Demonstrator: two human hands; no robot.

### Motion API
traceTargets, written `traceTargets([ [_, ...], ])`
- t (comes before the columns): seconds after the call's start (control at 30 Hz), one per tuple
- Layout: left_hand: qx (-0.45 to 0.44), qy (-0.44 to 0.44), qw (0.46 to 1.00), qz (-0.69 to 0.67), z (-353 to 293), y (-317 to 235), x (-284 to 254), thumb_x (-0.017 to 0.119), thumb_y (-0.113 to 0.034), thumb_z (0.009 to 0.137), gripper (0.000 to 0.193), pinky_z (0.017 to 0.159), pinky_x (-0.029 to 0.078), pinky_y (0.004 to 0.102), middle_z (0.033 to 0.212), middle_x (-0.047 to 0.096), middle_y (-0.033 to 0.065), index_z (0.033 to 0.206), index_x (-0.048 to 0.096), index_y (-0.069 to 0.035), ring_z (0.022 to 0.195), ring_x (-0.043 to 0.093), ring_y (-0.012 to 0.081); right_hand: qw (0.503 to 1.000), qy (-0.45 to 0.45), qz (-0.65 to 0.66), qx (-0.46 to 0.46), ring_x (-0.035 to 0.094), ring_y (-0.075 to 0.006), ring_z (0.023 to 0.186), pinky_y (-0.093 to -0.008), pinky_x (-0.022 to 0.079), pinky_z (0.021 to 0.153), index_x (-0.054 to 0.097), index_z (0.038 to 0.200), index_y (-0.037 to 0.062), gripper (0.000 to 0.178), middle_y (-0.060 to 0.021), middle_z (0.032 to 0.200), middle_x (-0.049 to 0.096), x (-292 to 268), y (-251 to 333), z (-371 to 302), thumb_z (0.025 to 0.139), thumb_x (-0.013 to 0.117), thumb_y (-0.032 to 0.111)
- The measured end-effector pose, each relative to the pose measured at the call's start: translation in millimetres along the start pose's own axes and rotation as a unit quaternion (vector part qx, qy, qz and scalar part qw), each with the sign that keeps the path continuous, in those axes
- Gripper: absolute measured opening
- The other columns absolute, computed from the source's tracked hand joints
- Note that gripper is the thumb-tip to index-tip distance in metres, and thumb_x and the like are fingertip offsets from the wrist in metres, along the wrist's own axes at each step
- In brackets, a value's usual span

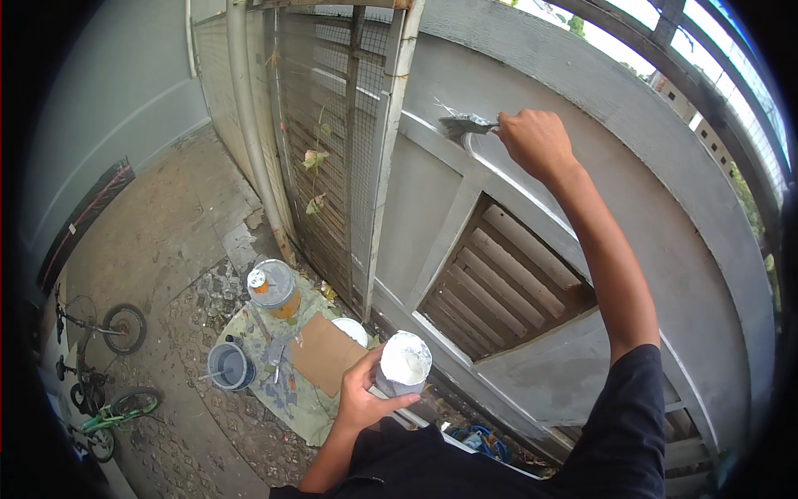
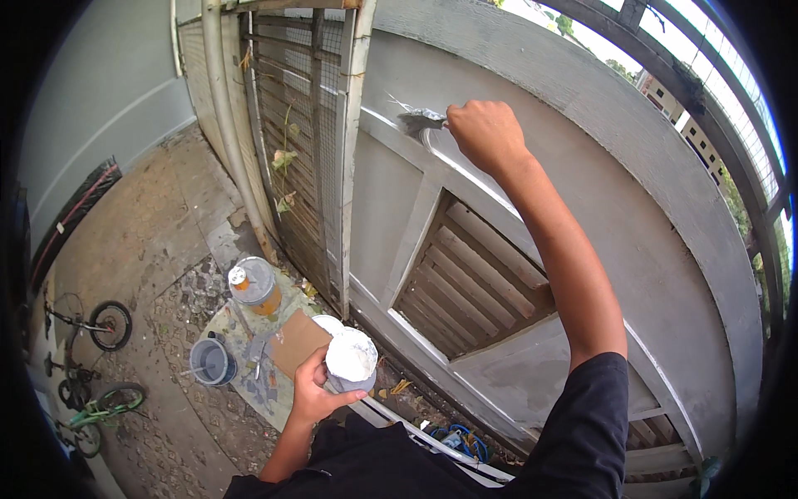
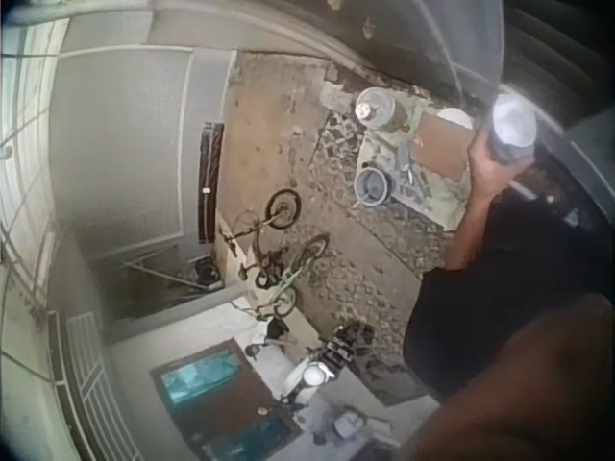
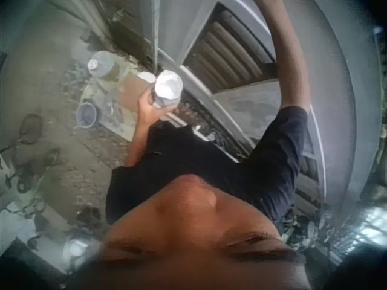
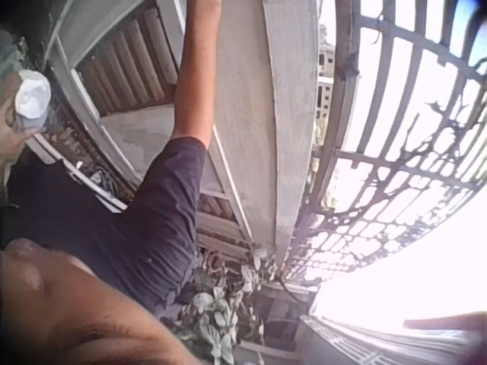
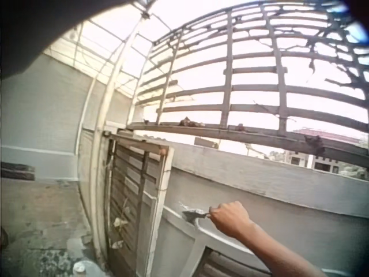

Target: The person paints a concrete wall with a paint brush, applying paint from a paint can.

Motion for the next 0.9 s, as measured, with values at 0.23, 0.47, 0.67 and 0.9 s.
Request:
traceTargets([
  [0.23,0.006,-0.059,0.998,-0.009,-18,-3,-18,0.094,-0.002,0.069,0.081,0.102,0.054,0.0387,0.127,0.066,0.0171,0.137,0.052,0.011,0.117,0.066,0.0230,0.998,-0.059,-0.007,-0.004,0.074,-0.0321,0.073,-0.0428,0.058,0.061,0.067,0.083,0.0026,0.008,-0.0152,0.078,0.073,22,33,33,0.087,0.062,0.007],
  [0.47,-0.006,0.067,0.998,-0.022,28,23,37,0.096,-0.006,0.067,0.084,0.102,0.054,0.0382,0.126,0.067,0.0160,0.138,0.053,0.009,0.117,0.067,0.0228,0.999,0.010,-0.013,-0.048,0.073,-0.0305,0.068,-0.0417,0.058,0.058,0.064,0.081,0.0026,0.007,-0.0132,0.071,0.071,15,-1,-53,0.087,0.062,0.006],
  [0.67,-0.025,0.193,0.980,-0.035,60,45,106,0.098,-0.009,0.065,0.087,0.102,0.054,0.0376,0.125,0.067,0.0168,0.138,0.054,0.008,0.117,0.067,0.0230,0.995,0.097,-0.036,-0.009,0.070,-0.0279,0.060,-0.0394,0.054,0.052,0.060,0.084,0.0032,0.008,-0.0103,0.062,0.066,-7,-27,-140,0.090,0.062,0.008],
  [0.9,-0.035,0.247,0.967,-0.052,61,50,134,0.098,-0.009,0.066,0.092,0.105,0.052,0.0385,0.132,0.065,0.0187,0.143,0.051,0.008,0.121,0.065,0.0238,0.997,0.078,-0.010,0.028,0.069,-0.0266,0.055,-0.0396,0.052,0.047,0.056,0.087,0.0028,0.008,-0.0096,0.061,0.065,13,-20,-135,0.089,0.062,0.008],
])
Point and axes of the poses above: each hand's wrist, its own z-axis towards the middle knuckle, its own x-axis out of the palm, y = z × x, the point moved 7 cm from there along z, towards the middle knuckle
